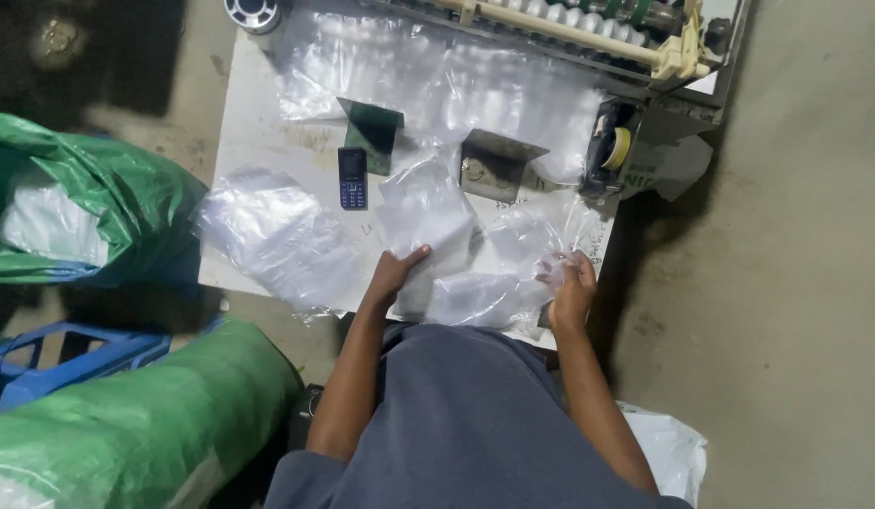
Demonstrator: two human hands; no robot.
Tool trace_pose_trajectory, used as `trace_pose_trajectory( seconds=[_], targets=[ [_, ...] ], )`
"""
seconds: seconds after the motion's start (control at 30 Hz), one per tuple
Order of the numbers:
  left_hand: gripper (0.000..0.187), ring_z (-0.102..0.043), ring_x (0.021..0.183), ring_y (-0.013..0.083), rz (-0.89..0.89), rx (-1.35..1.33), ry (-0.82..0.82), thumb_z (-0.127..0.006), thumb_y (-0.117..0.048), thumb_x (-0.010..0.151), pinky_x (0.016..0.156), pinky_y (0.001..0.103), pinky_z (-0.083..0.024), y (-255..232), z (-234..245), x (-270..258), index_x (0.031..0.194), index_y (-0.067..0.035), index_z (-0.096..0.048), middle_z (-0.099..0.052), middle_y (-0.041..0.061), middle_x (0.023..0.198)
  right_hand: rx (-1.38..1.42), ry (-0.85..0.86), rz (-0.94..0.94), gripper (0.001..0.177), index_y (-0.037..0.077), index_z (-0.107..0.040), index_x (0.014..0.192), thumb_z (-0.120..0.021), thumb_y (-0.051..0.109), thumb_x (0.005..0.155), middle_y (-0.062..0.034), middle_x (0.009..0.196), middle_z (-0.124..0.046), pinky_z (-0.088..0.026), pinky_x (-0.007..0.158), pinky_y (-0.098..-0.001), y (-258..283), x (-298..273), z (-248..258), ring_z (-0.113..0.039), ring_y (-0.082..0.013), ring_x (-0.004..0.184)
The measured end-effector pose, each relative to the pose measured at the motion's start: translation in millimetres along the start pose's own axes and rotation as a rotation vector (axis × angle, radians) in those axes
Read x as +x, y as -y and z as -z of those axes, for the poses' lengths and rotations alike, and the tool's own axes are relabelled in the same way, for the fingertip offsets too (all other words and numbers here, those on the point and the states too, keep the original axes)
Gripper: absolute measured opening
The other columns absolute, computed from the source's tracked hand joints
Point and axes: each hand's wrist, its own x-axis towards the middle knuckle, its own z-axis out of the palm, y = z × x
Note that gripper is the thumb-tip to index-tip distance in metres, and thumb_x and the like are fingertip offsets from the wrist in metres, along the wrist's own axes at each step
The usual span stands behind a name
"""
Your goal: Manually folding and sealing plastic bags using a tape dispenser at a packaging workstation.
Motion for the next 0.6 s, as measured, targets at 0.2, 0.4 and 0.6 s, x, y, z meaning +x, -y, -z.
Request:
trace_pose_trajectory(
  seconds=[0.2,0.4,0.6],
  targets=[
    [0.055,-0.068,0.099,0.0341,-0.411,0.249,0.346,-0.086,-0.035,0.080,0.088,0.054,-0.052,-48.6,5.8,-101.1,0.110,0.009,-0.072,-0.075,0.032,0.104,0.166,0.077,0.042,0.040,0.009,-0.049,0.144,-0.049,0.003,0.104,-0.0270,0.133,-0.060,-0.070,0.078,-0.0537,11.2,29.2,-7.9,-0.070,-0.0474,0.110],
    [0.075,-0.051,0.129,0.0526,-1.295,0.557,0.361,-0.084,-0.046,0.082,0.106,0.061,-0.044,-0.6,0.0,-121.8,0.131,0.005,-0.059,-0.058,0.032,0.134,0.085,0.320,-0.162,0.024,0.007,-0.061,0.124,-0.049,0.002,0.103,-0.0233,0.123,-0.064,-0.063,0.094,-0.0566,34.8,8.0,-13.5,-0.069,-0.0449,0.112],
    [0.090,-0.058,0.125,0.0521,0.010,0.592,0.613,-0.051,-0.075,0.094,0.103,0.062,-0.042,13.6,12.2,-140.7,0.119,0.010,-0.063,-0.064,0.037,0.124,-0.239,0.822,-0.594,0.033,-0.003,-0.066,0.129,-0.058,0.012,0.101,-0.0300,0.122,-0.070,-0.053,0.095,-0.0643,47.0,-4.2,40.4,-0.068,-0.0441,0.114]
  ],
)
